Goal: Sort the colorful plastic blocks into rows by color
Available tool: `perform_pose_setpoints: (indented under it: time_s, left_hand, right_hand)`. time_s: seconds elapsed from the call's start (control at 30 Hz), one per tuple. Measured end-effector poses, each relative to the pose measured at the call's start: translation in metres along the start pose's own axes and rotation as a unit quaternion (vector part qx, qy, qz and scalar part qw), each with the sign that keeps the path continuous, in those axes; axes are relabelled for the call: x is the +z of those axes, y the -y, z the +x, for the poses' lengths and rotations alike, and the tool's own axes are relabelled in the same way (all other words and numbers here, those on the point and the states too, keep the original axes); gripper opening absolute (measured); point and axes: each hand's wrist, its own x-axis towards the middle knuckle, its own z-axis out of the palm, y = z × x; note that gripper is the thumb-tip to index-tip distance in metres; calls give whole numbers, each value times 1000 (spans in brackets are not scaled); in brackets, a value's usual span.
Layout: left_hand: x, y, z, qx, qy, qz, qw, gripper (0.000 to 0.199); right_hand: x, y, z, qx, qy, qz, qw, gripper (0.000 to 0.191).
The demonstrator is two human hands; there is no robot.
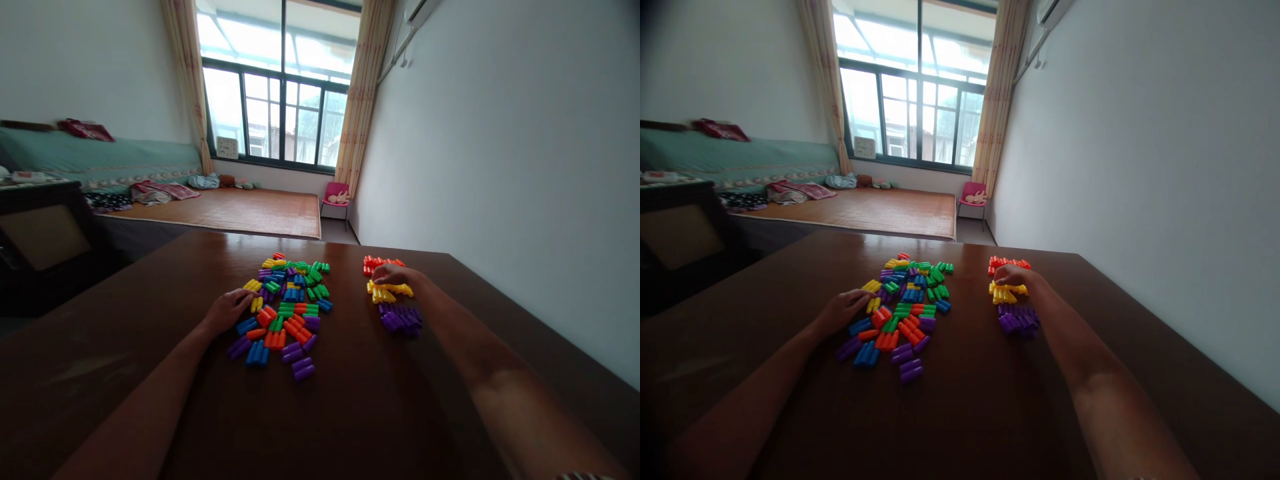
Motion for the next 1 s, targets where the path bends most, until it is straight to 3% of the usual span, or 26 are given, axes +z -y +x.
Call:
perform_pose_setpoints:
  time_s: [0.13,0.27,0.47,0.57,0.67,0.8,0.9,1.0]
  left_hand:
    - [-1,-1,0,0,0,3,1000,49]
    - [-1,-1,0,-2,2,1,1000,50]
    - [-3,-2,-1,-16,-39,-17,999,57]
    - [-3,-3,-2,-28,-34,-22,999,61]
    - [-1,-3,-2,-27,-40,8,999,60]
    - [1,-1,-2,-30,-39,47,998,58]
    - [1,-1,-1,-21,-42,63,997,59]
    - [1,-3,-1,-21,-41,81,996,58]
  right_hand:
    - [0,5,-12,4,-77,-21,997,32]
    - [5,21,-40,-26,-164,-30,986,34]
    - [45,53,-103,-41,-292,-48,954,39]
    - [67,65,-120,-77,-248,-99,961,34]
    - [75,65,-126,-76,-228,-108,965,32]
    - [67,46,-136,-21,-311,-2,950,41]
    - [67,30,-148,-47,-270,48,960,50]
    - [80,21,-152,-66,-240,22,968,66]
